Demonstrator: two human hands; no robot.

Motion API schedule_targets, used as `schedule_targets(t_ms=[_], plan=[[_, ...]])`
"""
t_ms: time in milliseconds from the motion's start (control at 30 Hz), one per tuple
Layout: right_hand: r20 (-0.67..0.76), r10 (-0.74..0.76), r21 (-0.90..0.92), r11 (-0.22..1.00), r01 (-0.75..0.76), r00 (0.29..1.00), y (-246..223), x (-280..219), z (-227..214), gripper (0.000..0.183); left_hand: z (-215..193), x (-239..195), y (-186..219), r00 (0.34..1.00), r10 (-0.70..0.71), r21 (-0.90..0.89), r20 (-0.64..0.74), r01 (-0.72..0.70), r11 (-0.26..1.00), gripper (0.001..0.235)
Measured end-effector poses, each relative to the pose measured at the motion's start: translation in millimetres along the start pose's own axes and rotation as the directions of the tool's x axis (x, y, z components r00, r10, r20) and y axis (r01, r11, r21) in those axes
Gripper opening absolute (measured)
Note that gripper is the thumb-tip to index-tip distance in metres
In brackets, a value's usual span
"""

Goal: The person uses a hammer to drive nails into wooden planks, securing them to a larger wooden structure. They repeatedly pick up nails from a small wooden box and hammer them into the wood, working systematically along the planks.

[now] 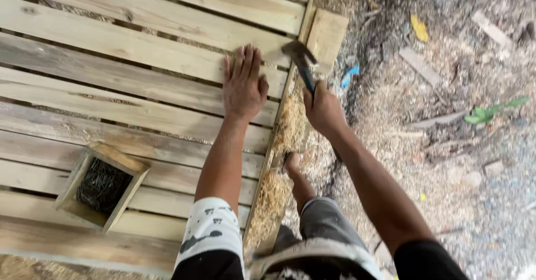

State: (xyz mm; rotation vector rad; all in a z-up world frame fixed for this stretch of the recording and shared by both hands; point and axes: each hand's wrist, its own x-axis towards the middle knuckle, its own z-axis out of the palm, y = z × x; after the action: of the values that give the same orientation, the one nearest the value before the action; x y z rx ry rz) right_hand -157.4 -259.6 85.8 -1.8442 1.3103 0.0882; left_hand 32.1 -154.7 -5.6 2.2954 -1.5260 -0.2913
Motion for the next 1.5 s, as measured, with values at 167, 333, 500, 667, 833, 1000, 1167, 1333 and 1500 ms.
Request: schedule_targets(t_ms=[167,333,500,667,833,1000,1167,1333,1500], plan=[[-0.164,-0.31,-0.019,0.95,0.311,0.936,3.2,10.0,-8.1,0.031,4.1,18.3,-5.3,0.999,-0.003,0.07,-0.035,0.005,0.998,0.062],[-0.005,-0.217,-0.12,0.969,0.215,0.976,21.0,1.2,-0.7,0.033,5.5,9.2,-4.8,1.0,-0.004,0.016,-0.008,0.004,1.0,0.063],[-0.061,-0.186,-0.086,0.98,0.18,0.981,29.5,26.8,-1.4,0.034,4.8,10.6,-5.5,0.997,0.003,0.023,-0.074,-0.002,1.0,0.061],[0.114,-0.093,-0.201,0.973,0.114,0.989,43.3,26.1,0.5,0.042,-3.1,6.3,-0.2,0.999,-0.019,0.018,-0.031,0.019,1.0,0.06],[0.045,-0.21,-0.147,0.966,0.214,0.977,43.2,43.0,-13.9,0.034,1.5,2.5,-0.3,0.999,-0.041,0.071,-0.009,0.041,0.997,0.058],[-0.257,-0.459,0.021,0.877,0.48,0.851,24.8,51.3,-56.2,0.032,3.5,9.5,-4.9,1.0,-0.011,0.037,-0.001,0.011,0.999,0.064],[-0.309,-0.475,0.157,0.829,0.537,0.824,14.5,58.1,-54.5,0.031,2.3,8.5,-4.4,0.999,-0.029,0.047,0.038,0.027,0.999,0.063],[0.062,-0.094,-0.084,0.992,0.099,0.994,4.2,82.7,-38.5,0.031,-4.5,15.4,-0.6,1.0,-0.02,0.038,0.014,0.019,0.999,0.061],[-0.129,-0.37,0.052,0.924,0.379,0.92,19.6,62.7,-45.0,0.035,-4.5,8.0,0.2,0.999,-0.046,0.012,0.019,0.046,0.999,0.061]])
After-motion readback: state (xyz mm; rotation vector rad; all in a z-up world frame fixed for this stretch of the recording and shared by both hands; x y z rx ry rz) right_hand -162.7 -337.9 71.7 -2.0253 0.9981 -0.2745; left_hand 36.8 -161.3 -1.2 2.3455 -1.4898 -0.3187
